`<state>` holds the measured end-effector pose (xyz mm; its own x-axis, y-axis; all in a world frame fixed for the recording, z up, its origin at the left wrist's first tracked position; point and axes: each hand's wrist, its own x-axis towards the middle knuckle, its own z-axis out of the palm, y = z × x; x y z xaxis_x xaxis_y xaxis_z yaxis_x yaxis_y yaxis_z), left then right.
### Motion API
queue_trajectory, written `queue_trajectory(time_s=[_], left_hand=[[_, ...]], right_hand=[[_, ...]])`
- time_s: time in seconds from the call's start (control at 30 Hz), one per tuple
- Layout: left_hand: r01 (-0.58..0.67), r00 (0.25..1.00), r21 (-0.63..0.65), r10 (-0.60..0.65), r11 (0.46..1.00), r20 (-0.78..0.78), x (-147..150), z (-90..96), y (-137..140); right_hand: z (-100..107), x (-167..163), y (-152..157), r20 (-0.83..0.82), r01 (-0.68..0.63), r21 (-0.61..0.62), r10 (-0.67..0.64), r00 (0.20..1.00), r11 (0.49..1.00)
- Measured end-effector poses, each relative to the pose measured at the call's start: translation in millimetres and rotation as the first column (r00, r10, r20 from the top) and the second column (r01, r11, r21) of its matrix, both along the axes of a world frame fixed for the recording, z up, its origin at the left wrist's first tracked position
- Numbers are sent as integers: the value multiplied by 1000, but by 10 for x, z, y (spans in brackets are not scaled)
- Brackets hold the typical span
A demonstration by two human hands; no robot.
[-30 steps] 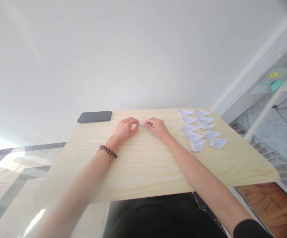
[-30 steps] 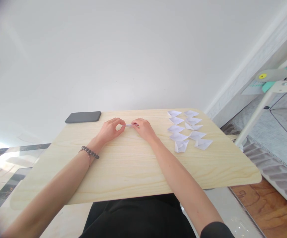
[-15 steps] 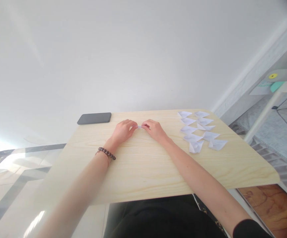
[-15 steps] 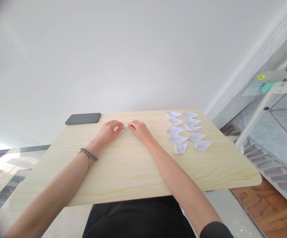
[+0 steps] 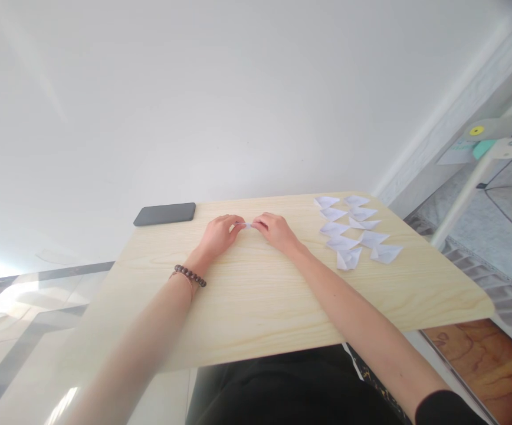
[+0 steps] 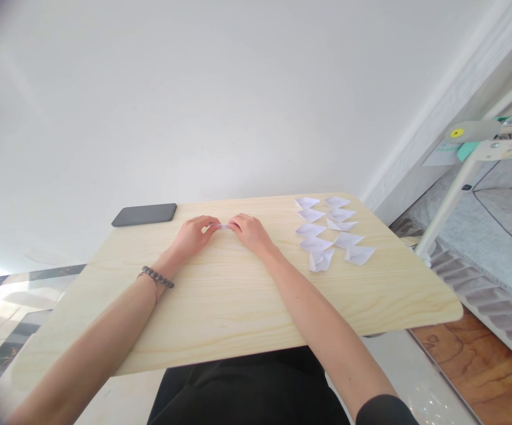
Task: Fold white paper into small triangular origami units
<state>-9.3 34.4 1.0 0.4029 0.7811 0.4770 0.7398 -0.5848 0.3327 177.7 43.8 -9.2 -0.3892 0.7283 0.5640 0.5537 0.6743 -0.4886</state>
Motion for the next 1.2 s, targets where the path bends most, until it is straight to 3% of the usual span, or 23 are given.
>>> queue_trajectory(time_s=[0.27, 0.7, 0.93, 1.07, 1.2], left_hand=[[-6, 1000, -23, 7, 1000, 26, 11, 6, -16], [19, 1000, -63, -19, 998, 3, 26, -1, -30], [-71, 997, -136, 73, 988, 10, 14, -21, -1], [-44, 999, -179, 42, 983, -16, -3, -37, 0], [-6, 999, -136, 0, 991, -47, -6, -47, 12]], right_hand=[[-46, 57, 28, -37, 25, -100, -29, 999, 995], [32, 54, -32, 96, -97, -68, 103, 990, 993], [40, 58, -38, 74, -98, -105, 106, 992, 990], [37, 63, -49, 54, -91, -106, 97, 994, 990], [20, 32, -47, 88, -61, -65, 66, 994, 996]])
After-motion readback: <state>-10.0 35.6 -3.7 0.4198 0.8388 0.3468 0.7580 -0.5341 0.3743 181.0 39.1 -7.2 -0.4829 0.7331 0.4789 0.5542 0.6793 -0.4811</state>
